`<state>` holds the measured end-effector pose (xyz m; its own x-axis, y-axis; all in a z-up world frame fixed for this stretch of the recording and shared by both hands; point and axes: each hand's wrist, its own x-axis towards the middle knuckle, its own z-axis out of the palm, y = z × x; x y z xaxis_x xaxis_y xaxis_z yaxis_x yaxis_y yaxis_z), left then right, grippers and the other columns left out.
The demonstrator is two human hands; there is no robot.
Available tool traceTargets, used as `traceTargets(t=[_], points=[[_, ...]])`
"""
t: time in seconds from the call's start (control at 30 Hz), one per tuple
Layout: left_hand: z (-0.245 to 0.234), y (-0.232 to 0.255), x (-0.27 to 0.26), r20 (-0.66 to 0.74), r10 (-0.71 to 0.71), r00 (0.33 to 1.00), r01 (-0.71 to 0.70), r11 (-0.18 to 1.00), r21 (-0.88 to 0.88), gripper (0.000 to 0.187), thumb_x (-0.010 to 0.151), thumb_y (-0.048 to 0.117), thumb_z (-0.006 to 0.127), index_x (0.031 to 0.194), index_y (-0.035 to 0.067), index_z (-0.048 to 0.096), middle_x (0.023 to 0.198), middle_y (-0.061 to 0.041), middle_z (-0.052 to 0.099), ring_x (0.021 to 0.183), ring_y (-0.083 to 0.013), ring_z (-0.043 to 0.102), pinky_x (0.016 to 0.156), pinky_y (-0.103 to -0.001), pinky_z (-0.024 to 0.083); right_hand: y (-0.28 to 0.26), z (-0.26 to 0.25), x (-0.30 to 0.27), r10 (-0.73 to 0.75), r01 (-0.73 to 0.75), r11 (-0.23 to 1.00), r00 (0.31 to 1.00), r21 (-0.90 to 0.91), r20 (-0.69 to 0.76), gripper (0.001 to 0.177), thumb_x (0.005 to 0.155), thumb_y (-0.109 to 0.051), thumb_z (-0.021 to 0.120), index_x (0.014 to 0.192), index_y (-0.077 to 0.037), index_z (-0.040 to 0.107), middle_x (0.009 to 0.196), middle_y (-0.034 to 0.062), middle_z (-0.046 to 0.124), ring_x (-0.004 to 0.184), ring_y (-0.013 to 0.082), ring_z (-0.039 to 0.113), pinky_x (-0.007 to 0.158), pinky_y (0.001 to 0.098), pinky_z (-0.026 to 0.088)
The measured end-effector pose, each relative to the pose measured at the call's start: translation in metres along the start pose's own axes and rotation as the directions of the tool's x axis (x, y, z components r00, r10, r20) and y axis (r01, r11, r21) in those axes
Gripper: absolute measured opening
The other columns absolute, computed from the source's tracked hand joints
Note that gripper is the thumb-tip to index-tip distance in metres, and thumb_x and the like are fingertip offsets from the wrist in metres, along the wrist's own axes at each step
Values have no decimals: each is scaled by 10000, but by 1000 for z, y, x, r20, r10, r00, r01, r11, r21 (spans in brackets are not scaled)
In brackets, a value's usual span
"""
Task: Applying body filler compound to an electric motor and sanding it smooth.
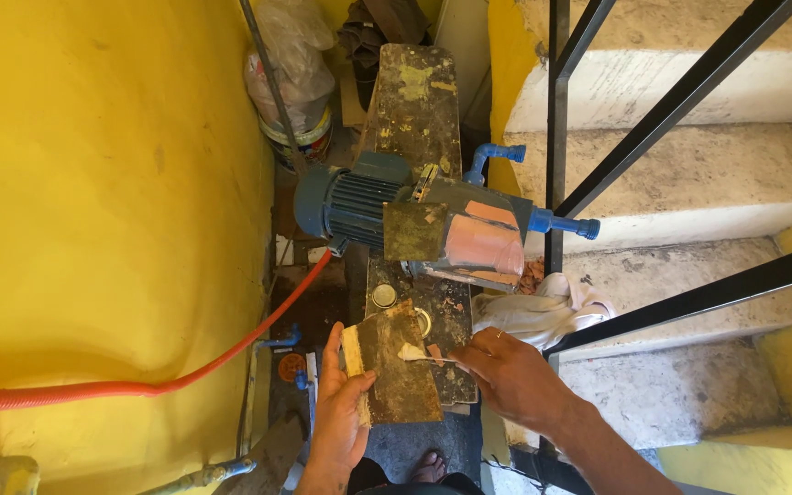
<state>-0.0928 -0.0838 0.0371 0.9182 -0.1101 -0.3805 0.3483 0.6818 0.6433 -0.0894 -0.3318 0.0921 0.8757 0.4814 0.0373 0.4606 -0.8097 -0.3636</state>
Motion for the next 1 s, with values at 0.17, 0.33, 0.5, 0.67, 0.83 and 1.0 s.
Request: traceTargets(t=[0.17,0.33,0.5,0.67,0.83,1.0], points=[[-3,-5,-7,-18,-8,1000,7,1000,-15,874,828,-109,467,1601,242,259,1413,-157,584,1184,-270,641,982,-437,550,2,6,-5,37,-37,999,997,-5,70,350,853,-42,698,1199,-92,682,1025,115,674,909,245,689,762,352,611],[-3,-10,-16,-10,15,1000,-16,998,-53,875,824,-118,472,1604,222,270,1420,-163,571,1191,-272,637,988,-434,548,-7,-1,-7,71,-61,996,985,-63,157,374,846,7,650,1204,-98,663,964,109,685,897,254,692,748,365,603],[-12,-18,-20,21,59,998,-58,998,-27,883,811,-125,469,1608,193,264,1466,-140,544,1241,-255,621,1032,-414,528,-9,-5,-7,128,-108,991,941,-81,313,285,929,-65,616,1206,-122,642,932,118,710,865,261,715,790,419,601],[-10,-7,-19,32,43,999,-43,999,24,883,818,-118,467,1610,205,246,1443,-176,558,1229,-274,615,1017,-423,523,-11,-7,-5,8,-20,997,988,70,156,331,917,-125,673,1244,-110,619,1013,137,723,875,292,726,767,441,598],[-20,5,-9,35,34,999,-36,998,49,869,818,-115,470,1604,189,259,1449,-160,556,1232,-262,619,1024,-411,526,-17,3,2,-48,62,992,991,-109,124,445,840,-98,722,1264,-121,590,910,79,706,845,276,710,776,428,579],[-19,25,2,-2,-29,1000,29,999,17,877,798,-114,479,1596,200,297,1428,-136,580,1202,-258,629,983,-408,528,-28,-6,18,-86,90,993,995,-74,57,525,684,-33,770,1192,-83,647,909,82,690,877,292,685,772,422,568]])
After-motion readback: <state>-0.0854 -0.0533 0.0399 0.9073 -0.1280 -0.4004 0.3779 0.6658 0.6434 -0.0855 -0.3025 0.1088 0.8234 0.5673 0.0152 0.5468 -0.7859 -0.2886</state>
